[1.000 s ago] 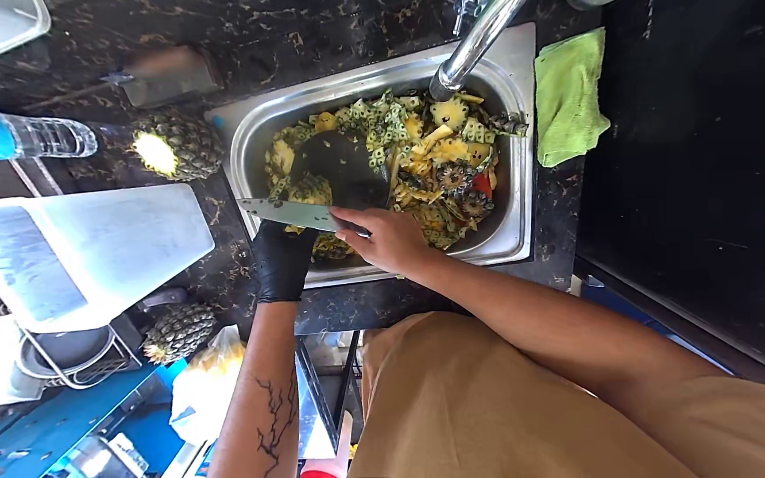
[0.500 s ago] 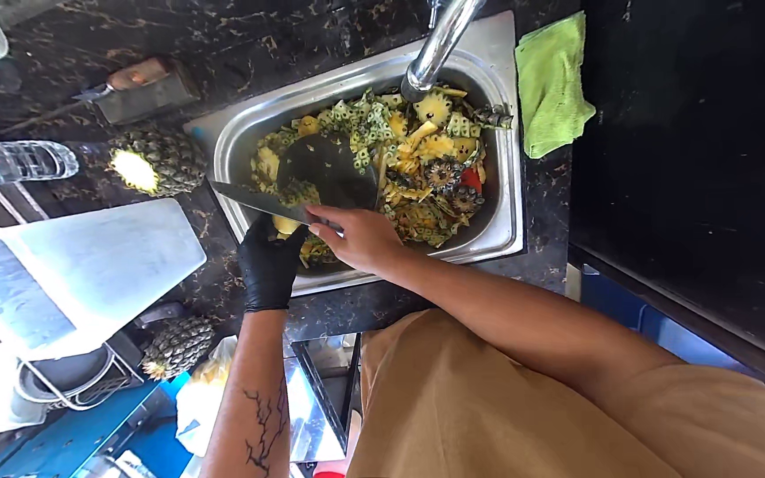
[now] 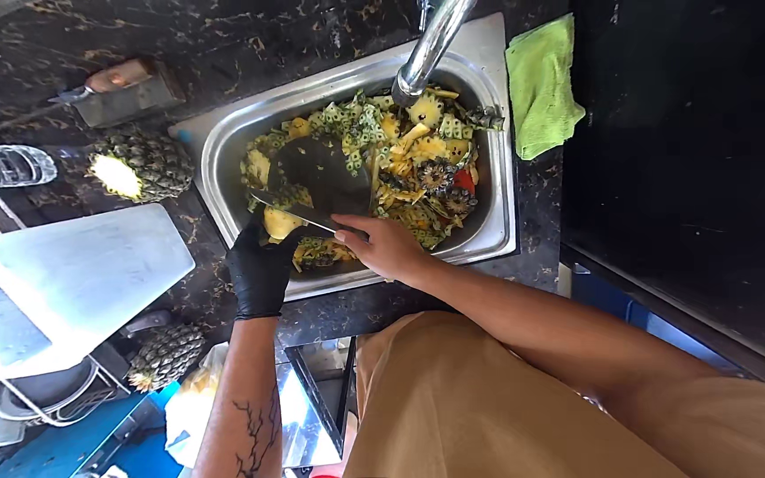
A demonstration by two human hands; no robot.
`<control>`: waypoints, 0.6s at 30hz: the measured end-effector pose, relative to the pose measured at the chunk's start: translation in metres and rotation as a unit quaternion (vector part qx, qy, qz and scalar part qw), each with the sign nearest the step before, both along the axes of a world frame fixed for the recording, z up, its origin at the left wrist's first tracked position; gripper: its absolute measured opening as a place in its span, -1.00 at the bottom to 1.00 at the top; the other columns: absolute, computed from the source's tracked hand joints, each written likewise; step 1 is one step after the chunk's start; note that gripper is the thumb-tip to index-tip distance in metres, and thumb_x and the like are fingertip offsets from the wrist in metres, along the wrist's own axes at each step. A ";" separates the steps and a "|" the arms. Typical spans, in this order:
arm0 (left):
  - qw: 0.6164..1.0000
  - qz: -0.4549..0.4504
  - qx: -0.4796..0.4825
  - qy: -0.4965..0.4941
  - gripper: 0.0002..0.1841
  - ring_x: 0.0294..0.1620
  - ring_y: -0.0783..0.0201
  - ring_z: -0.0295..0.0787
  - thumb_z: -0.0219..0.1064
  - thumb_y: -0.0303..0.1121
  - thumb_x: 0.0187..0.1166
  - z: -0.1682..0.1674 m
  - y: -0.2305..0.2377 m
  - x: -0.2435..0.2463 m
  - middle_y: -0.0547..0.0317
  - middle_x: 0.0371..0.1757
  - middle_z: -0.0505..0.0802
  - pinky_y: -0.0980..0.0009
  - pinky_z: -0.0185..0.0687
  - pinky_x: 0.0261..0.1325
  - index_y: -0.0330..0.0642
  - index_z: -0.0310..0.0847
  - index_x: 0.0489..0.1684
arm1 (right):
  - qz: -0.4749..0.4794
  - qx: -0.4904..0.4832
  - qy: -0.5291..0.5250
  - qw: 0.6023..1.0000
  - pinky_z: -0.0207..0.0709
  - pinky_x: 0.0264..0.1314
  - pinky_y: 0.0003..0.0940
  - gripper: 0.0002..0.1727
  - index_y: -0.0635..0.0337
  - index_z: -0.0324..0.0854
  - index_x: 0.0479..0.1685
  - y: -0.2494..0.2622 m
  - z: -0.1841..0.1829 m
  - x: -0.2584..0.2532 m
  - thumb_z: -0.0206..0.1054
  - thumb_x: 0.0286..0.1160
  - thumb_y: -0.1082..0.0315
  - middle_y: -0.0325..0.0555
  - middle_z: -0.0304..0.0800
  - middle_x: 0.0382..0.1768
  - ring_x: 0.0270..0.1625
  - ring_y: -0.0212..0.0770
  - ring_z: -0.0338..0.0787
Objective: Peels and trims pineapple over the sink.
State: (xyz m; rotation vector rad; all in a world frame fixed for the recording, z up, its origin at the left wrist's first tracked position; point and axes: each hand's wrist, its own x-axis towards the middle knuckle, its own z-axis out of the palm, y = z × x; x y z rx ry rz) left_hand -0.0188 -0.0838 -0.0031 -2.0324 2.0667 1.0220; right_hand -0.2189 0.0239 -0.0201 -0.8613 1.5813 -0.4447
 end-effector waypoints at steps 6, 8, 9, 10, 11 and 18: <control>1.000 -0.003 -0.001 0.004 -0.16 0.31 0.20 0.79 0.73 -0.10 0.23 0.003 -0.002 0.000 0.09 0.30 0.84 0.01 0.65 0.42 0.11 0.48 0.65 | -0.005 -0.025 -0.017 1.000 0.68 0.21 0.20 -0.49 -0.52 0.50 0.65 -0.030 -0.008 0.012 0.02 0.79 -0.22 -0.40 0.82 0.34 0.27 -0.17 0.84; 1.000 0.003 0.004 -0.002 -0.16 0.29 0.23 0.80 0.73 -0.06 0.22 0.004 -0.001 -0.002 0.13 0.30 0.84 0.04 0.68 0.40 0.16 0.49 0.65 | -0.010 -0.010 -0.008 1.000 0.71 0.14 0.19 -0.49 -0.55 0.50 0.64 -0.017 -0.004 0.008 0.02 0.78 -0.23 -0.35 0.87 0.25 0.19 -0.16 0.87; 1.000 0.006 0.005 -0.002 -0.15 0.28 0.23 0.80 0.73 -0.04 0.22 0.004 0.000 -0.002 0.13 0.31 0.84 0.04 0.69 0.38 0.18 0.48 0.65 | -0.012 -0.002 0.000 1.000 0.71 0.06 0.20 -0.49 -0.56 0.51 0.63 -0.008 -0.004 0.005 0.04 0.77 -0.25 -0.30 0.90 0.16 0.10 -0.13 0.88; 1.000 0.008 0.004 0.000 -0.14 0.26 0.22 0.81 0.73 -0.03 0.21 0.003 0.000 -0.002 0.12 0.30 0.84 0.03 0.69 0.37 0.17 0.48 0.65 | -0.013 0.002 0.006 1.000 0.71 0.03 0.20 -0.49 -0.57 0.51 0.63 -0.002 -0.006 0.004 0.04 0.76 -0.25 -0.28 0.91 0.10 0.05 -0.12 0.89; 1.000 0.007 0.002 -0.001 -0.14 0.26 0.21 0.81 0.73 -0.02 0.21 0.002 -0.001 -0.002 0.12 0.30 0.84 0.03 0.68 0.36 0.16 0.48 0.65 | -0.009 0.003 0.010 1.000 0.70 0.05 0.20 -0.49 -0.57 0.50 0.64 -0.001 -0.009 0.004 0.04 0.77 -0.25 -0.28 0.91 0.13 0.06 -0.12 0.89; 1.000 -0.001 0.006 -0.015 -0.12 0.37 0.13 0.75 0.72 0.00 0.23 0.005 -0.001 -0.002 0.08 0.37 0.81 -0.04 0.62 0.45 0.14 0.46 0.68 | -0.013 0.017 -0.017 1.000 0.68 0.19 0.22 -0.49 -0.53 0.52 0.64 -0.028 -0.007 0.007 0.00 0.79 -0.23 -0.37 0.83 0.32 0.26 -0.14 0.84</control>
